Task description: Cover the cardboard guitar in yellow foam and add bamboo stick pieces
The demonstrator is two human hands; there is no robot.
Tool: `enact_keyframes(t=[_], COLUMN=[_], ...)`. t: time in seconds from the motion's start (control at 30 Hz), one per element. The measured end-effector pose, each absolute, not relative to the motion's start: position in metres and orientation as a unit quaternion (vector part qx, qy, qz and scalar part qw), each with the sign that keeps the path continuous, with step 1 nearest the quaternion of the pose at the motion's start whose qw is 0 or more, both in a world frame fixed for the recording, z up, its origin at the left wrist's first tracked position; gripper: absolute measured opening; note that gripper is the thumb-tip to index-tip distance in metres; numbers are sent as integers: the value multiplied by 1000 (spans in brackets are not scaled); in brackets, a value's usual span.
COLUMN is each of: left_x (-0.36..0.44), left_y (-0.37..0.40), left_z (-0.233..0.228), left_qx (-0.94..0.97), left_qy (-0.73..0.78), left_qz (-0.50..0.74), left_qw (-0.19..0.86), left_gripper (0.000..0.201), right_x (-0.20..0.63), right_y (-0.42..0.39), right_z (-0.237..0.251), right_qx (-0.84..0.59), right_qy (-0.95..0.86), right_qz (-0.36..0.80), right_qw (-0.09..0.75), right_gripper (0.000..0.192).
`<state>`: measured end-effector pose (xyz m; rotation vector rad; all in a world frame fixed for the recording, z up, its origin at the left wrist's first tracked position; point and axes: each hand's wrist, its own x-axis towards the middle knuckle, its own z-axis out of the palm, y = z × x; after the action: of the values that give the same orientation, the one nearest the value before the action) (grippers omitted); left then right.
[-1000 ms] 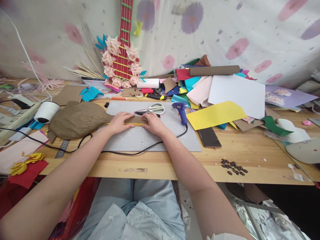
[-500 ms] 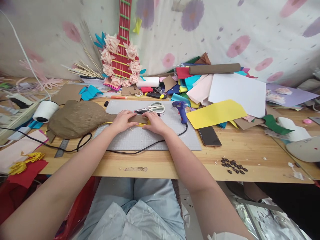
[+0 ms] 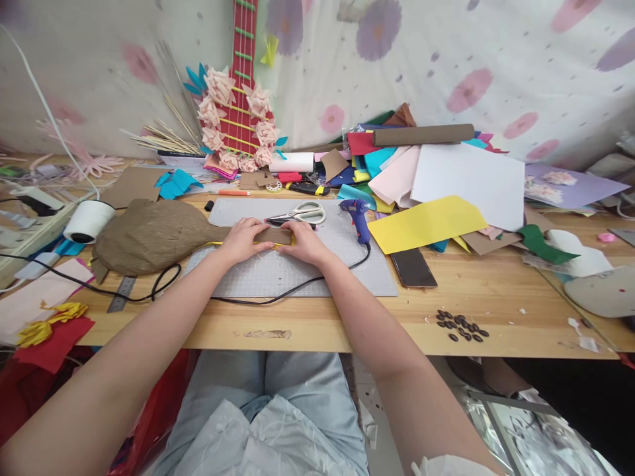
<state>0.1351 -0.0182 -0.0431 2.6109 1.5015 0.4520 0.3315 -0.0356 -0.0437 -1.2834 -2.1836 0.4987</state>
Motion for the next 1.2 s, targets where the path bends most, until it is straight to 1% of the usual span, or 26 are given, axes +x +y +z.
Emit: enact_keyframes(t=[0.17,0.33,0.67,1.2], left_x=[135,136,134,135], left_y=[-18,-18,-18,-20], left_z=[-44,-44,-46,-45], left_qx=[853,847,847,850], left_qy=[497,503,501,499], left_qz=[153,162,167,160], left_qw=[54,59,63,51], left_gripper=[50,49,50,50], right_x=[325,322,336,348], right_y=[-37,-36,-38,-31], right_z=[-46,-48,-32,-34], right_qx=[-501,-509,-458,-434], right_qy=[-798,-792,-841,-846], right_qz=[167,158,165,220], right_qw=[290,297,236,218], right_gripper=[35,31,26,36])
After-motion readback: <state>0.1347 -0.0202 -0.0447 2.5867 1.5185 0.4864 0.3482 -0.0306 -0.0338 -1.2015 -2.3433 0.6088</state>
